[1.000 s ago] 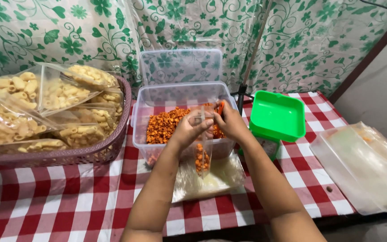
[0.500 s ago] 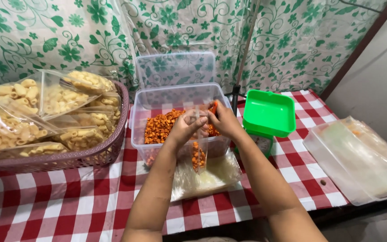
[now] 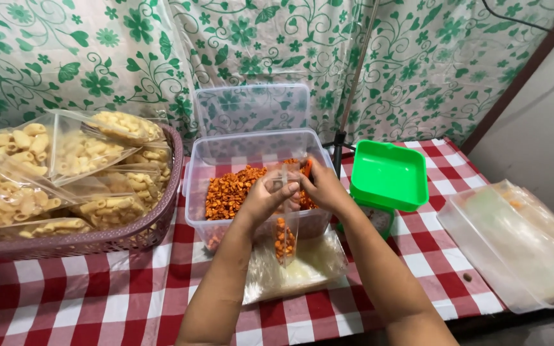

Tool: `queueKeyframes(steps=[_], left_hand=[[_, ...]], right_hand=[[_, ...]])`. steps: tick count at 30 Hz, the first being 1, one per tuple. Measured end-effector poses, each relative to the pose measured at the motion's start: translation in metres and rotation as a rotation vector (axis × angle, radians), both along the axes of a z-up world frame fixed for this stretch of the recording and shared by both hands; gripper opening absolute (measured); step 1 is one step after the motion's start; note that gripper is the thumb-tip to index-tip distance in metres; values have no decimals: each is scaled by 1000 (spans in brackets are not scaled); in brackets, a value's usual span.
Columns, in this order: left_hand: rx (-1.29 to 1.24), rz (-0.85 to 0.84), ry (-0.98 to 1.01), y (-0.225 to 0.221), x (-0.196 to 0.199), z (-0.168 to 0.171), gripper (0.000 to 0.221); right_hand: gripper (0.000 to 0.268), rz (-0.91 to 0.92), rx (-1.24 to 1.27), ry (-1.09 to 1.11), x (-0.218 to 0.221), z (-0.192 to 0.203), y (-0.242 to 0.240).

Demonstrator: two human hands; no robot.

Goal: Packing small orange snacks from a large container into small plastic bags using a spoon and weighing them on a scale.

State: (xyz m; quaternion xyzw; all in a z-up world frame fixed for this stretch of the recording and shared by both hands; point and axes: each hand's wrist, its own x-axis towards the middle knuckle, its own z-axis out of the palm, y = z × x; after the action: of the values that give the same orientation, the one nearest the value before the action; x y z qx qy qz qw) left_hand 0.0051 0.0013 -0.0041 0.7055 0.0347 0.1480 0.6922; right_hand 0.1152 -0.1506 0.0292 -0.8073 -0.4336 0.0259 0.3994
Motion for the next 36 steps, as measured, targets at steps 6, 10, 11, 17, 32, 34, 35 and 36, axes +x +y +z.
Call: queueKeyframes(steps=[6, 10, 11, 17, 32, 34, 35, 36], left_hand=[[-9, -3, 33, -2, 1, 1, 64], [-9, -1, 43, -2, 2, -1, 61], [-10, -3, 44, -1, 2, -1, 61], [-20, -15, 47, -3, -1, 4, 61], [-152, -100, 44, -1, 1, 5, 55], [-146, -97, 35, -1, -1, 7, 54], [-142, -99, 25, -1, -2, 7, 53], [-142, -94, 25, -1, -2, 7, 53]], right_hand=[[26, 16, -12, 52, 0, 3, -1], [26, 20, -9, 50, 2, 1, -1], [26, 25, -5, 44, 0, 3, -1], [29, 13, -27, 31, -9, 12, -2], [32, -29, -114, 37, -1, 1, 6], [32, -36, -123, 50, -3, 2, 8], [31, -49, -134, 64, -5, 2, 7], [31, -44, -135, 64, -5, 4, 8]])
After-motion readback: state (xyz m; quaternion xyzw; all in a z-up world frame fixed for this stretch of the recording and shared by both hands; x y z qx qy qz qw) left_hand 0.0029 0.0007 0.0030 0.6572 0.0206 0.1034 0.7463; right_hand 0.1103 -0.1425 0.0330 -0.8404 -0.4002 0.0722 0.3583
